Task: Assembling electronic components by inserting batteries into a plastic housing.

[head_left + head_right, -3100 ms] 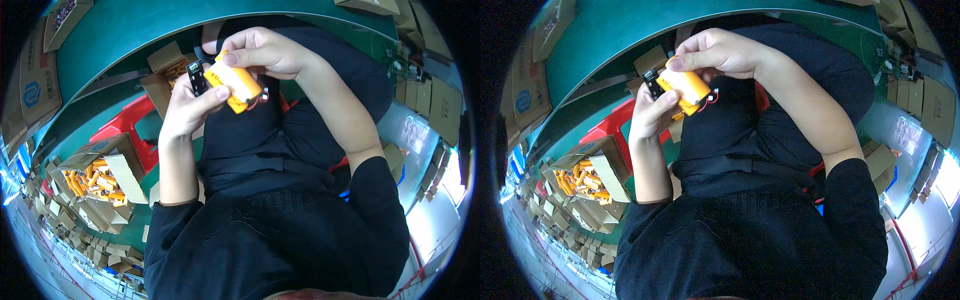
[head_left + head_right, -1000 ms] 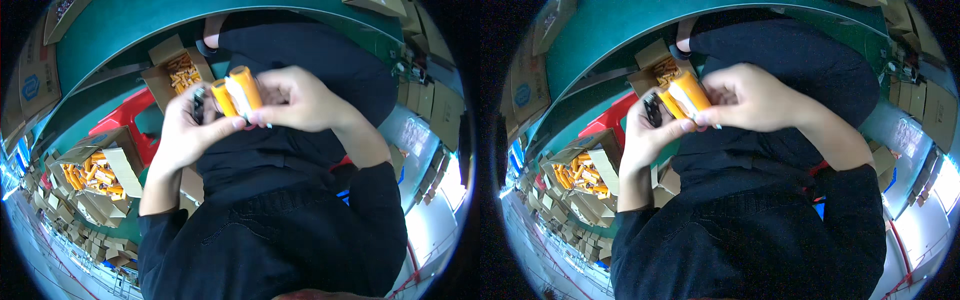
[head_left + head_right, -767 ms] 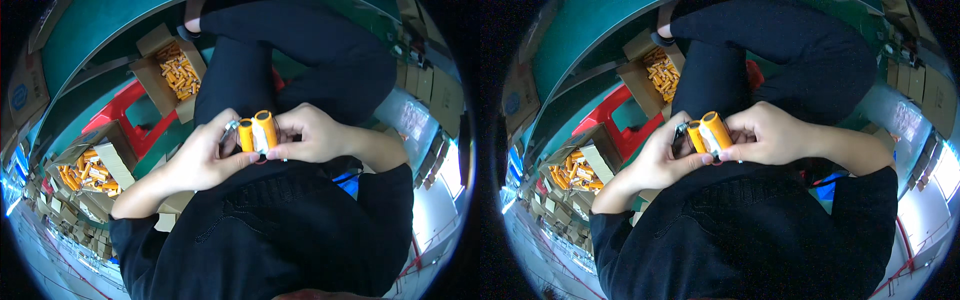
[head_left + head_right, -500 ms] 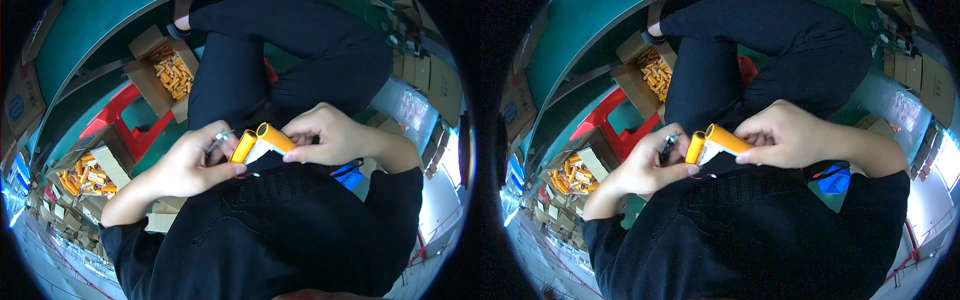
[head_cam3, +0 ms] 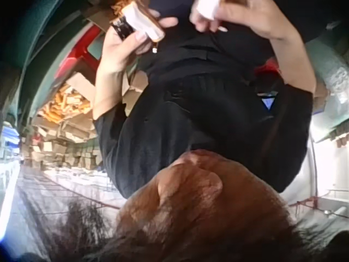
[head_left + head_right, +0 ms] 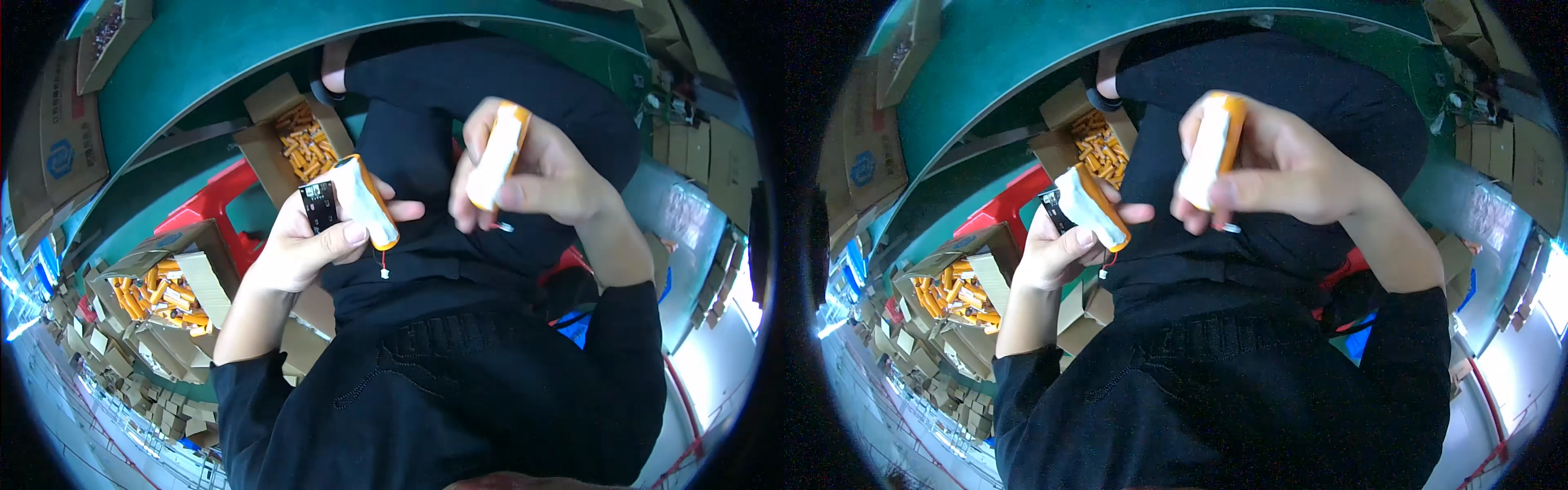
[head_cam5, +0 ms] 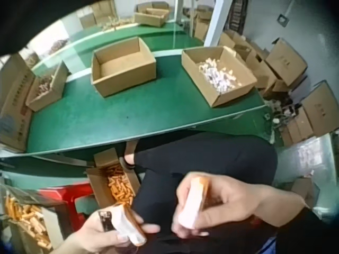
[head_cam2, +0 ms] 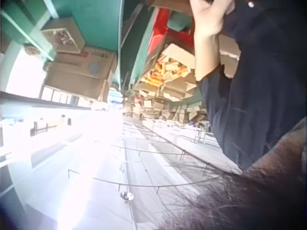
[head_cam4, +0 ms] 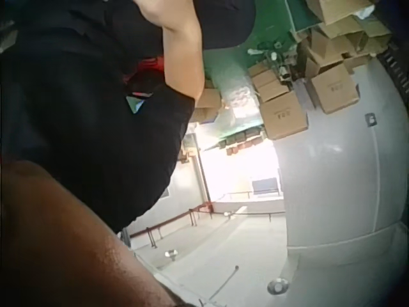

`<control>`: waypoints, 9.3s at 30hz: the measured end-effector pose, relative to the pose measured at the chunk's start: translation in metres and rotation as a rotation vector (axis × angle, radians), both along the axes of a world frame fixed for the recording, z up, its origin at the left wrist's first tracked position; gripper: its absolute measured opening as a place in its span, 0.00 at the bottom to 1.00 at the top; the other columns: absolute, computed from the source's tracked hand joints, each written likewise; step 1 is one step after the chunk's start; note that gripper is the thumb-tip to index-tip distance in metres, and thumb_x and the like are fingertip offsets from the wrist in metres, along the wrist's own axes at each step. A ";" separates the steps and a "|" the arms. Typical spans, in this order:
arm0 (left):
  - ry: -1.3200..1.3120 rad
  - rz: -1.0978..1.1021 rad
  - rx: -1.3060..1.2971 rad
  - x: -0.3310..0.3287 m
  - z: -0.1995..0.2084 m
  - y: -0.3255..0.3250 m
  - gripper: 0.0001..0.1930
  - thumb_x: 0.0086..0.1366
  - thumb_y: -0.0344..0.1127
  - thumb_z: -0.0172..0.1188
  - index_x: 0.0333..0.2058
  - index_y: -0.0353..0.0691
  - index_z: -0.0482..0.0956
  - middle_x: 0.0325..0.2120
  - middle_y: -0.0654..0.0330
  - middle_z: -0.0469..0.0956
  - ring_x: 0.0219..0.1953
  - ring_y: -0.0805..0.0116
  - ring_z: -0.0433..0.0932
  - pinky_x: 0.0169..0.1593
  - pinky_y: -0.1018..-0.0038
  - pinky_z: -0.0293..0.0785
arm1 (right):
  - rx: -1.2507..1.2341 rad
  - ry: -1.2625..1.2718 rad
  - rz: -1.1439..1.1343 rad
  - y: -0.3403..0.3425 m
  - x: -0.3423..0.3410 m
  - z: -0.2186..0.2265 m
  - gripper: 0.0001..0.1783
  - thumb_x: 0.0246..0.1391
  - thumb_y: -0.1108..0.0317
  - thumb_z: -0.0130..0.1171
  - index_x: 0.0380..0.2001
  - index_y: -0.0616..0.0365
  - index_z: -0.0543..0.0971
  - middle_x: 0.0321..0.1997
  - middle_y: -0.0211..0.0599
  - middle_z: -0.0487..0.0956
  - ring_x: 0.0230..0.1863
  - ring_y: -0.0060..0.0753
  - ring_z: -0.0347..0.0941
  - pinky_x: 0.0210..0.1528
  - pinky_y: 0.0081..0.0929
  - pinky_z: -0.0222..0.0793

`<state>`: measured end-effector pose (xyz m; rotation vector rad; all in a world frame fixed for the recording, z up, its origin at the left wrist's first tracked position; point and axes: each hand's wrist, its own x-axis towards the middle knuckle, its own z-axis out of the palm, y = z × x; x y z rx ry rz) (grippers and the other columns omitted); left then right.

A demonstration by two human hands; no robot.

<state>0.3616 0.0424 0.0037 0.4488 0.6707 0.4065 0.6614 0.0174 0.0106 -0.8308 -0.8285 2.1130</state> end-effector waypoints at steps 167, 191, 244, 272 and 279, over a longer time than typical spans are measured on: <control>0.741 0.405 1.441 0.058 -0.058 0.028 0.12 0.64 0.29 0.71 0.45 0.34 0.86 0.28 0.60 0.83 0.26 0.79 0.75 0.30 0.85 0.67 | 0.588 -0.532 -0.374 0.031 -0.041 -0.076 0.17 0.54 0.69 0.74 0.45 0.60 0.82 0.43 0.43 0.84 0.40 0.33 0.83 0.45 0.25 0.83; 0.760 0.392 1.339 0.078 -0.060 0.004 0.10 0.66 0.23 0.60 0.46 0.35 0.78 0.37 0.58 0.83 0.29 0.76 0.74 0.32 0.84 0.69 | 0.033 -0.379 -0.559 0.052 -0.038 -0.080 0.16 0.59 0.76 0.66 0.49 0.65 0.75 0.43 0.41 0.79 0.37 0.27 0.76 0.39 0.15 0.73; 0.523 0.566 1.049 0.097 -0.050 0.011 0.13 0.53 0.29 0.72 0.39 0.35 0.85 0.33 0.57 0.85 0.33 0.67 0.81 0.38 0.76 0.77 | 0.087 -0.191 -0.622 0.040 -0.040 -0.070 0.11 0.62 0.77 0.64 0.46 0.66 0.75 0.42 0.42 0.81 0.38 0.25 0.77 0.41 0.17 0.75; 0.983 0.167 1.396 0.103 -0.041 0.015 0.11 0.57 0.23 0.67 0.41 0.36 0.83 0.33 0.55 0.81 0.30 0.61 0.79 0.33 0.73 0.75 | 0.297 -0.498 -0.584 0.038 -0.035 -0.076 0.15 0.58 0.77 0.68 0.46 0.66 0.75 0.39 0.40 0.81 0.34 0.24 0.77 0.39 0.14 0.73; 1.238 0.277 1.528 0.074 -0.037 0.040 0.10 0.60 0.23 0.66 0.42 0.35 0.83 0.35 0.54 0.81 0.32 0.63 0.80 0.34 0.73 0.76 | 0.246 -0.255 -0.572 0.035 -0.021 -0.065 0.16 0.61 0.68 0.68 0.48 0.65 0.78 0.42 0.44 0.83 0.33 0.25 0.77 0.36 0.15 0.73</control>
